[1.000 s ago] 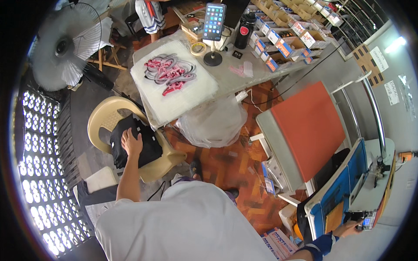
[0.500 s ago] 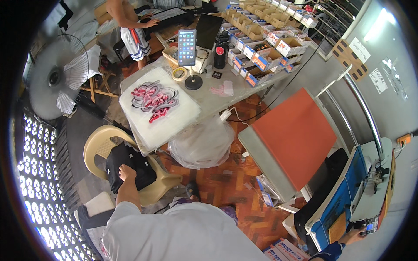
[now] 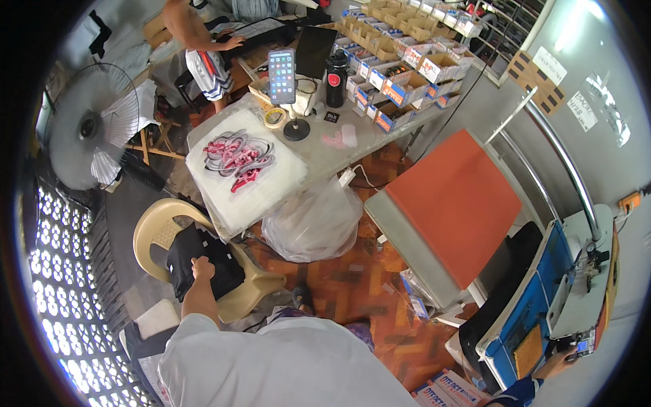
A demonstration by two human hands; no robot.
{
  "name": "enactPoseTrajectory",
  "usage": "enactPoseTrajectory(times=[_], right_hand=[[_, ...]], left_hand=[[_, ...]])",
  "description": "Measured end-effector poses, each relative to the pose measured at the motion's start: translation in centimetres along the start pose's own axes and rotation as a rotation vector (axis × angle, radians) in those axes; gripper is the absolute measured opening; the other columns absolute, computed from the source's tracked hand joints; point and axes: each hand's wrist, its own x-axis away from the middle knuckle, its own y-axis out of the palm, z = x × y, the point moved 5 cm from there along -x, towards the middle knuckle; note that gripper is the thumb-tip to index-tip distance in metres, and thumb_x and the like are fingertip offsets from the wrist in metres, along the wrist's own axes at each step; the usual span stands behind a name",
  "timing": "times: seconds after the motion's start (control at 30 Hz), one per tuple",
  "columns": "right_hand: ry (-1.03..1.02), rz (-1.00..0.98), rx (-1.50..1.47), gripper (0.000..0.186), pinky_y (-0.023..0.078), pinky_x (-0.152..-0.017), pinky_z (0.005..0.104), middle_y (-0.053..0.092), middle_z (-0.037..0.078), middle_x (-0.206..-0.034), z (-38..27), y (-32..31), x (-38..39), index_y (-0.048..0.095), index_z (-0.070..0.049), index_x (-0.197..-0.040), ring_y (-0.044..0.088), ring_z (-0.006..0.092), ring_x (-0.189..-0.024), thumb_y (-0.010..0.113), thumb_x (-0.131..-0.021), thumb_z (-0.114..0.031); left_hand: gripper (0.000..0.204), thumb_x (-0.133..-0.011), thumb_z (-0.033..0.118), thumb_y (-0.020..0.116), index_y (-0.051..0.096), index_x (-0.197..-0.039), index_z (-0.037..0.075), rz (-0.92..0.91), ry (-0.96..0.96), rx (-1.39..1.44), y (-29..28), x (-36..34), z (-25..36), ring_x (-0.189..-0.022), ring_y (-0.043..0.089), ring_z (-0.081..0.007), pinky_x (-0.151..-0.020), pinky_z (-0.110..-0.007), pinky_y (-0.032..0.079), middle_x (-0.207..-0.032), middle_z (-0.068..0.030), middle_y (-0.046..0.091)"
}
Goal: The person places black t-shirts onto a heat press, aligns them, and operates the machine to apply a printed design. They remove the finished shirts and place them on a nearby table, repeating the process with additional shirts.
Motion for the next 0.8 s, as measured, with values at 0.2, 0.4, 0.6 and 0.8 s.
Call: enactPoseTrajectory(times=[0.2,0.4,0.6,0.8], right_hand=[[-0.077,-0.332,0.611,0.053,0.05,-0.101,0.0462,0.063,0.026,-0.135,-7.3,-3.0,2.0,0.055,0.003,-0.14,0.063,0.0394,-0.12,0.061,-0.101,-0.031],[-0.553,-0.496,0.114,0.017,0.053,-0.087,0.0424,0.071,0.018,-0.105,-21.0,-2.6,24.9,0.07,0.001,-0.109,0.068,0.034,-0.097,0.063,-0.094,-0.004],[-0.475,-1.628,-0.281,0.023,0.055,-0.077,0.034,0.074,0.01,-0.1,-23.6,-0.3,54.6,0.075,-0.002,-0.107,0.07,0.0196,-0.089,0.071,-0.085,-0.005],[-0.186,-2.044,-0.782,0.03,0.055,-0.079,0.0317,0.074,0.007,-0.094,-35.7,-5.6,66.0,0.073,-0.001,-0.113,0.069,0.0164,-0.087,0.064,-0.103,-0.027]], left_hand=[[0.044,-0.09,0.018,0.068,0.054,-0.13,0.006,0.208,-0.016,-0.203,-4.1,1.7,1.7,-0.121,0.062,-0.033,-0.101,-0.047,0.048,-0.133,-0.0125,0.057],[0.022,-0.101,0.02,0.054,0.065,-0.116,0.01,0.287,0.147,-0.241,-1.4,-3.9,-0.7,-0.11,0.068,-0.0297,-0.095,-0.048,0.05,-0.112,-0.01,0.07],[0.018,-0.1,0.018,0.056,0.064,-0.105,0.003,0.692,0.241,0.344,-12.6,-5.1,-10.1,-0.103,0.066,-0.043,-0.087,-0.053,0.05,-0.105,-0.0209,0.069],[0.028,-0.105,0.016,0.058,0.064,-0.127,-0.001,0.507,0.65,0.999,-24.7,14.5,-8.4,-0.105,0.065,-0.0202,-0.096,-0.032,0.048,-0.116,-0.01,0.072]])
